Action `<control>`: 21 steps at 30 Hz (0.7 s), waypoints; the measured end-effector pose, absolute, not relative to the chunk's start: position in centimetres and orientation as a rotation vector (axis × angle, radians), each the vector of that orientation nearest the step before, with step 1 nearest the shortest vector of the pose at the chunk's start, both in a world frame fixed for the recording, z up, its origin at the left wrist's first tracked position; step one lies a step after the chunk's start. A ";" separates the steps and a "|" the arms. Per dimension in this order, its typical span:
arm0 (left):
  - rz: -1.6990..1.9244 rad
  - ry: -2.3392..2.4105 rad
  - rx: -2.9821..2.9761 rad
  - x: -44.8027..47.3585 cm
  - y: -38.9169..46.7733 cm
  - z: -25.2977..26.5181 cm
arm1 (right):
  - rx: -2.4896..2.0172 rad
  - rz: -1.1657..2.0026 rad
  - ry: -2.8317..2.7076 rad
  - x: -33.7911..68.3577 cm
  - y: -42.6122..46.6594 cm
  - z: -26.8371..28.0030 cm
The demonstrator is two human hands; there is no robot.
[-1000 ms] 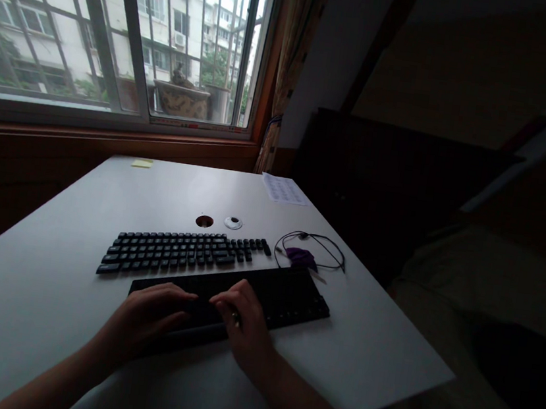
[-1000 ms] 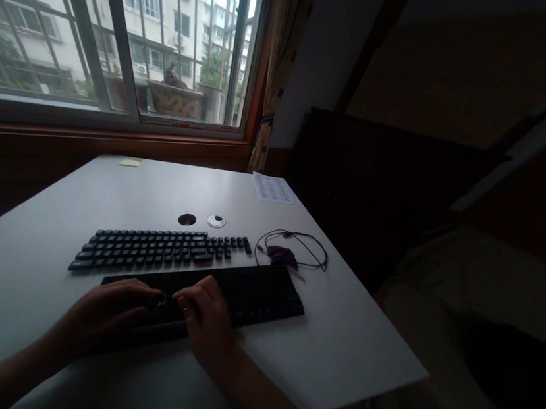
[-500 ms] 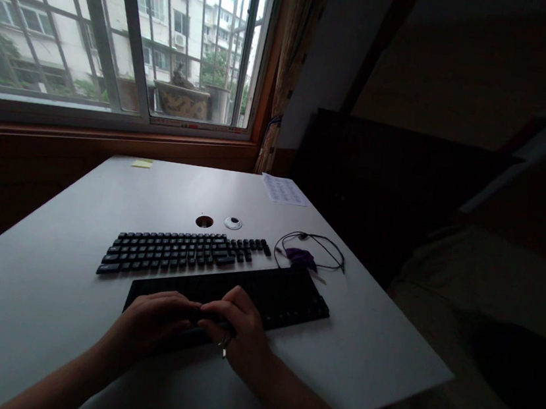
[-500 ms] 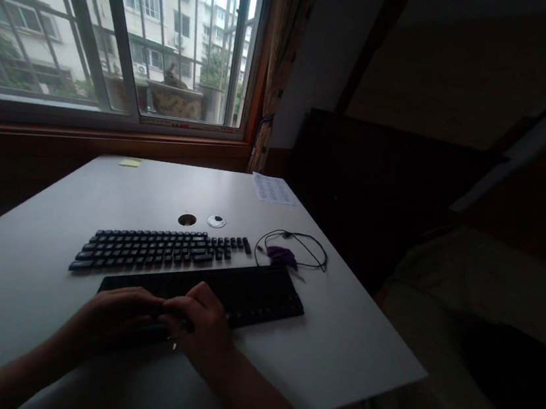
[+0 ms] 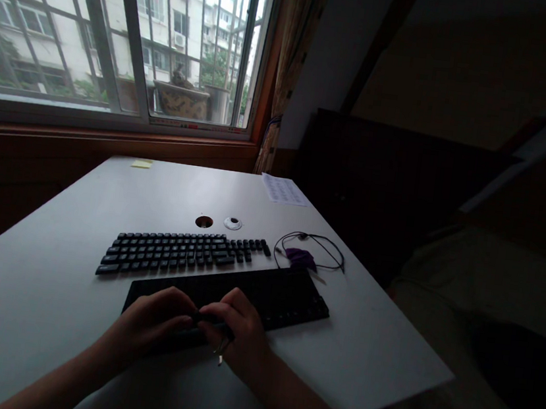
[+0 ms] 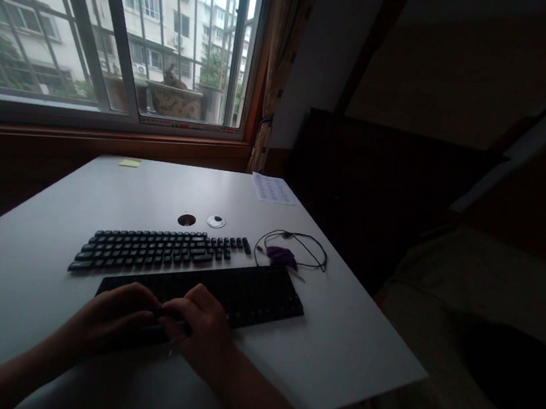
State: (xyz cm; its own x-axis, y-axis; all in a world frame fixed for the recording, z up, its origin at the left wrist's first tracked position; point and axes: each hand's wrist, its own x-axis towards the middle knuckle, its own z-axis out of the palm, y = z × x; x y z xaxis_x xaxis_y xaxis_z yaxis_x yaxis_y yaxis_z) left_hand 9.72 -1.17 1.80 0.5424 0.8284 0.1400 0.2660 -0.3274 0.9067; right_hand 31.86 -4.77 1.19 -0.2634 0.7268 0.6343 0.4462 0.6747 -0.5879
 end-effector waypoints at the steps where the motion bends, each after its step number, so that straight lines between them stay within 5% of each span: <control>1: 0.755 0.894 1.856 9.7 -1.1 1.7 | -0.911 0.341 -1.918 31.9 -4.8 1.2; 21: 0.570 0.875 2.009 10.1 -1.0 2.1 | -1.246 0.252 -1.923 40.4 1.2 4.2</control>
